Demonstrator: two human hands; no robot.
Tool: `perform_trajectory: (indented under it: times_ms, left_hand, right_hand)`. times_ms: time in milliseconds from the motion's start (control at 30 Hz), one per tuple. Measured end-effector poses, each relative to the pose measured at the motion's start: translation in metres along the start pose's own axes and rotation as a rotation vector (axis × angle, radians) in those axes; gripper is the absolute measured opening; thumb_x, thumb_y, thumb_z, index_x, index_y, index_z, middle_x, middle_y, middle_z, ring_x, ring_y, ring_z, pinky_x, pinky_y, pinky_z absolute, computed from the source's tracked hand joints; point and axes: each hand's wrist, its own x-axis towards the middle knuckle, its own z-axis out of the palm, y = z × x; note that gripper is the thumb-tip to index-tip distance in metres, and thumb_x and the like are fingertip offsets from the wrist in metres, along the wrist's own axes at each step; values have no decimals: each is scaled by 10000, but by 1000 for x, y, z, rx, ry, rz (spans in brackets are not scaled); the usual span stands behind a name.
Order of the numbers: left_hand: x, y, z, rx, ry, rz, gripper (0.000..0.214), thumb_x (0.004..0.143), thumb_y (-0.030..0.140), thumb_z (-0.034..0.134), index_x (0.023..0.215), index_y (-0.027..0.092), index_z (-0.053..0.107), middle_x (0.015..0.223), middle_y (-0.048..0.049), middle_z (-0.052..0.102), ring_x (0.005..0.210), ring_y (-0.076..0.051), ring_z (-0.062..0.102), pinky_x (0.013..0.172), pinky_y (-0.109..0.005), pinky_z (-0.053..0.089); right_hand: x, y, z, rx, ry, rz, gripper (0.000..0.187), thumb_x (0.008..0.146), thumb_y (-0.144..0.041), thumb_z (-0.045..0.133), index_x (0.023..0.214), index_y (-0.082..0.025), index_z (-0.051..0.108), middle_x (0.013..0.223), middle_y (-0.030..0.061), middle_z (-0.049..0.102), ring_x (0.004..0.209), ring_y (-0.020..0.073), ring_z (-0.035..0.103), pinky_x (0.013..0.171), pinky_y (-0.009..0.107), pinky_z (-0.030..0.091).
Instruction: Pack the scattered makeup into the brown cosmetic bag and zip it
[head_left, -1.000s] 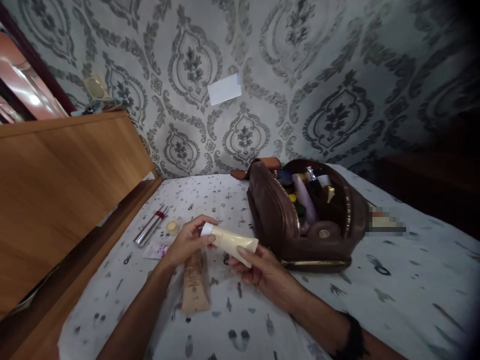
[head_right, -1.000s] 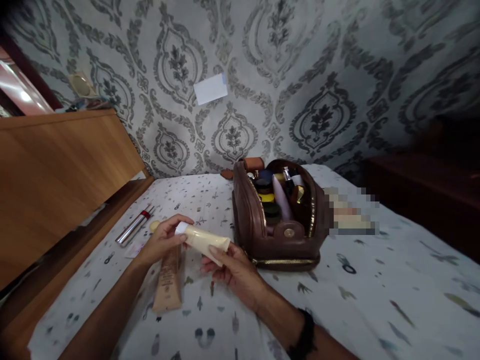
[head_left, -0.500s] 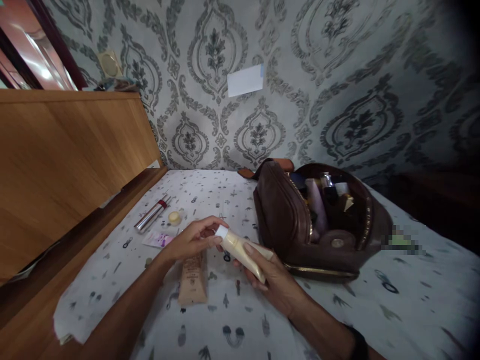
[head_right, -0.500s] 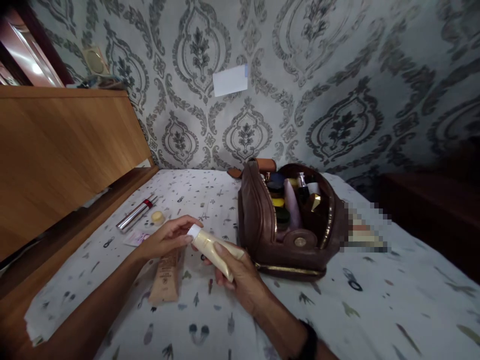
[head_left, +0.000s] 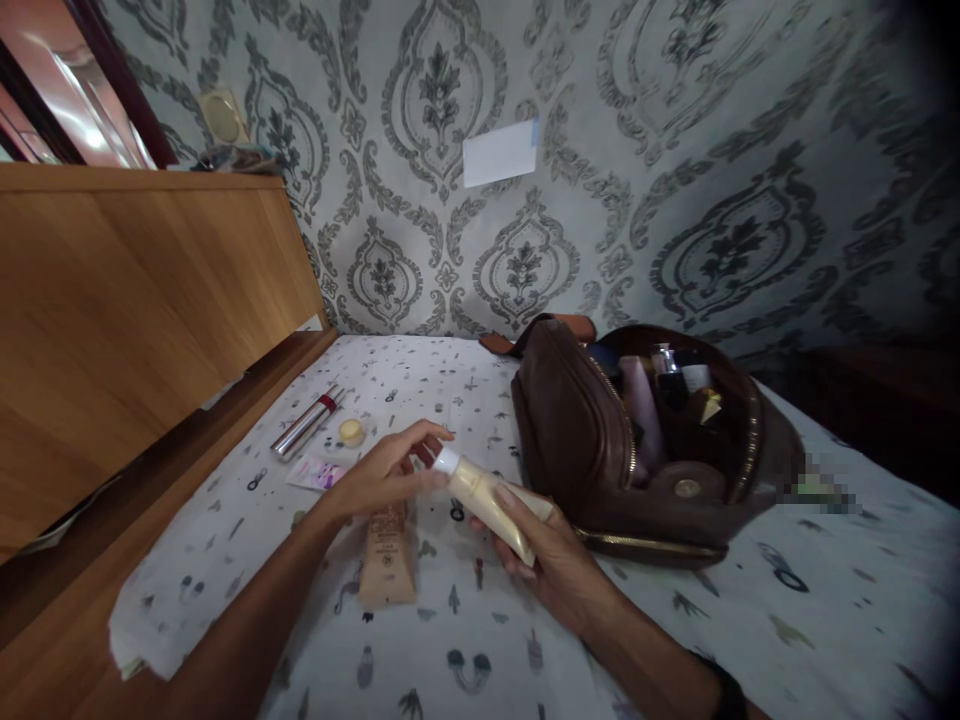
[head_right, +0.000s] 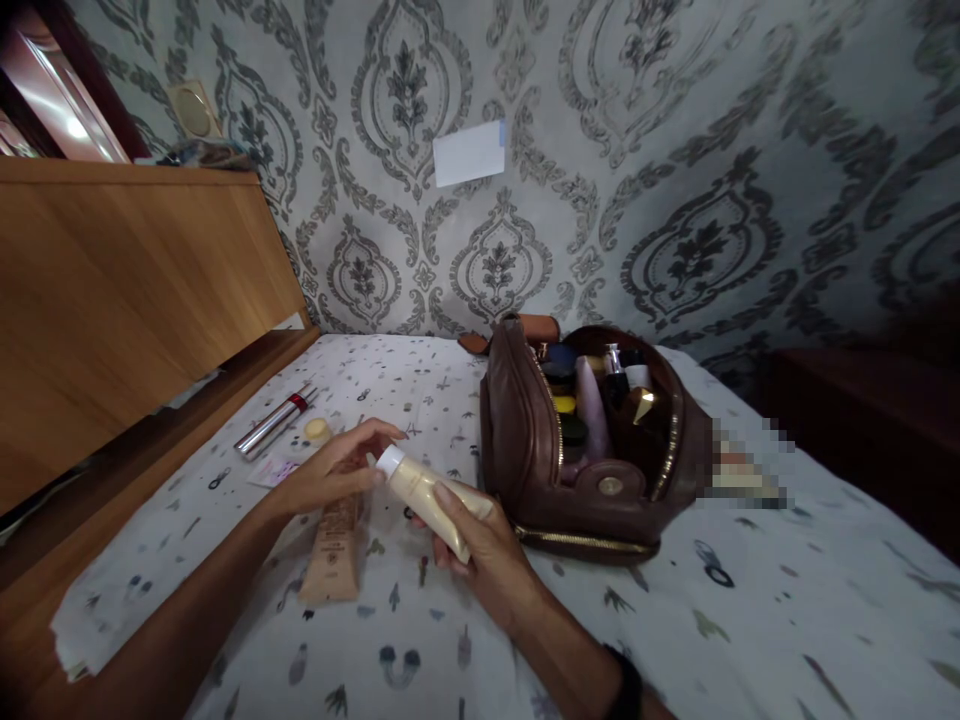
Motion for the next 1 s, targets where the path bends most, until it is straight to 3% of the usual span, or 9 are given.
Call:
perform_trajectory:
  times_ms: [100,200,300,433,500,600,700,800,1000]
  left_hand:
    - [-1,5,-3,-119,-76,-7,495,784,395,731,1214,223,557,1133,-53,571,972,-187,539,734,-235,419]
    - [0,3,-1,-199,-55,-16,385,792,393,729,1085,188,588,1006,-36,579,896,-165,545,721,-235,421]
    - [2,-3,4,-143,-22,-42,334,865,489,625,932,166,576,797,1,558,717,-135,534,629,-230,397]
    - [2,-6,6,-3,21,-23,485,963,564,389,720,164,516,623,13,505,589,-121,486,577,-245,356]
    - [1,-5,5,-31,8,-7,464,956,565,411,814,154,573,699,0,537,651,-133,509,606,-246,377]
    - [-1,0,0,-125,-65,-16,458,854,475,654,1217,215,553,982,-26,558,893,-173,544,704,-241,425]
    - [-2,1,-2,-201,-98,-1,464,811,379,731,1217,242,552,1079,-33,541,996,-179,526,756,-233,435]
    - [-1,-2,-1,-248,-78,-34,350,829,421,704,1061,187,587,961,-31,571,870,-155,550,713,-229,448]
    - [2,-6,5,-164,-20,-105,476,862,640,544,843,165,538,636,23,534,562,-115,516,542,-221,390]
  right_hand:
    - [0,-1,0,29,28,8,640,604,-634,832,1023,-155,766,670,50,698,402,31,422,381,150,196]
    - [0,0,0,34,41,15,628,585,-642,839,979,-158,772,646,49,695,403,36,430,378,148,210]
    - [-1,1,0,14,44,27,624,568,-652,842,947,-160,773,634,44,695,411,42,442,386,147,255]
    - [-2,1,0,0,52,43,604,576,-656,838,928,-170,769,652,43,707,443,52,471,420,151,337]
    - [-1,2,0,13,62,43,603,568,-649,846,929,-173,768,652,41,707,454,56,479,424,150,345]
    - [-1,2,0,40,74,30,613,552,-641,858,930,-167,765,641,39,701,442,50,464,403,141,311]
    - [0,1,0,51,77,27,632,550,-640,859,948,-159,763,636,40,698,424,42,449,383,134,264]
    - [0,1,1,46,72,40,636,548,-634,863,951,-152,762,635,40,700,424,42,457,398,136,293]
    - [-1,3,0,5,50,25,612,582,-633,845,939,-144,757,649,48,703,434,58,471,419,162,334]
